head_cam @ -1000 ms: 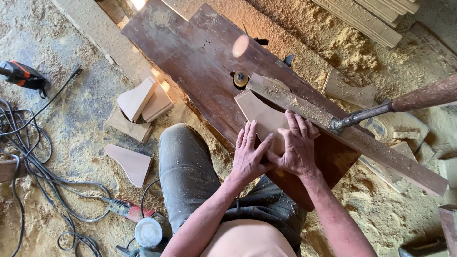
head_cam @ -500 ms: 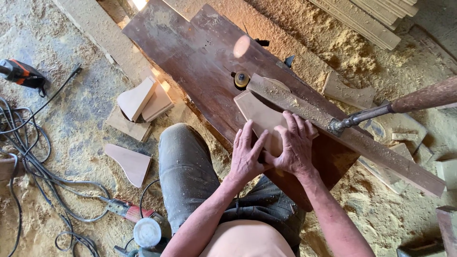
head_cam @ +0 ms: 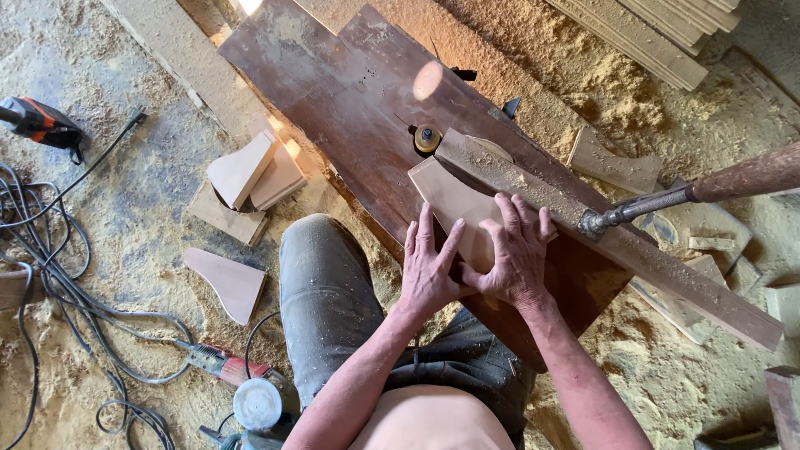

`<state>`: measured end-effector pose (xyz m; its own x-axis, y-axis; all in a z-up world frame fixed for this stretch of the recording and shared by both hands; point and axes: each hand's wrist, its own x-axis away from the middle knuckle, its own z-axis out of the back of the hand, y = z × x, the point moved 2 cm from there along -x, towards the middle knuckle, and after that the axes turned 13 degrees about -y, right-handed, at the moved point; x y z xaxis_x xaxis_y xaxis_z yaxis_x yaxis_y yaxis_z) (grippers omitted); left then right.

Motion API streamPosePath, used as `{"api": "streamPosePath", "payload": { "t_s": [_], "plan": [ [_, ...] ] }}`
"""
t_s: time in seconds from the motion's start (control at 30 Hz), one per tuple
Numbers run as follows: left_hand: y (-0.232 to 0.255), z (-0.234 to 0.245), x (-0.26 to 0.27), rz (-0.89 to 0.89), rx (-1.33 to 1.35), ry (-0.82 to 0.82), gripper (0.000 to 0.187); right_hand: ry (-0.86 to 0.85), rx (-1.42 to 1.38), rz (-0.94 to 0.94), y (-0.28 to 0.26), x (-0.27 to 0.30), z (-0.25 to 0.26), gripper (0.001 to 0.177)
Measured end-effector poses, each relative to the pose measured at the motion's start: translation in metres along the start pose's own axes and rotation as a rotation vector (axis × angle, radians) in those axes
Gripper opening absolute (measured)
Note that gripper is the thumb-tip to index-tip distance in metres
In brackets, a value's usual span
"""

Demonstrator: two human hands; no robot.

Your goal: Routing the edges of curved wooden components on a router table

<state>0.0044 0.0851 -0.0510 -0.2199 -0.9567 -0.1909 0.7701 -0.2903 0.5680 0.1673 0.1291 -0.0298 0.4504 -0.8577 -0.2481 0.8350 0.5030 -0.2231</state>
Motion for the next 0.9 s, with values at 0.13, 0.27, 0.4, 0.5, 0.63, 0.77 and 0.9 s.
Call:
{"api": "streamPosePath", "payload": {
  "t_s": [0.13, 0.27, 0.4, 0.5, 0.63, 0.77, 0.9],
  "plan": [
    [-0.003, -0.002, 0.001, 0.013, -0.012, -0.009, 0.118, 0.003, -0.005, 0.001, 0.0, 0.002, -0.001, 0.079],
    [-0.004, 0.0, 0.002, 0.008, -0.027, -0.025, 0.119, 0.008, 0.015, 0.0, -0.001, 0.001, -0.002, 0.081],
    [-0.003, 0.007, 0.003, -0.016, 0.004, -0.044, 0.123, 0.011, -0.006, 0.001, -0.004, 0.002, 0.0, 0.083],
    [-0.003, 0.009, 0.007, -0.002, 0.006, -0.053, 0.119, 0.03, 0.011, -0.001, -0.005, 0.004, -0.01, 0.081],
    [-0.015, 0.01, 0.007, -0.015, -0.007, -0.043, 0.122, 0.055, 0.007, 0.008, -0.012, -0.003, -0.011, 0.081],
    [-0.016, 0.016, 0.009, -0.009, 0.002, -0.053, 0.123, 0.03, -0.038, 0.001, -0.019, -0.003, -0.011, 0.082],
    [-0.026, 0.018, 0.016, 0.015, -0.053, -0.037, 0.122, 0.03, -0.068, 0.006, -0.028, -0.008, -0.017, 0.081]
  ]
}}
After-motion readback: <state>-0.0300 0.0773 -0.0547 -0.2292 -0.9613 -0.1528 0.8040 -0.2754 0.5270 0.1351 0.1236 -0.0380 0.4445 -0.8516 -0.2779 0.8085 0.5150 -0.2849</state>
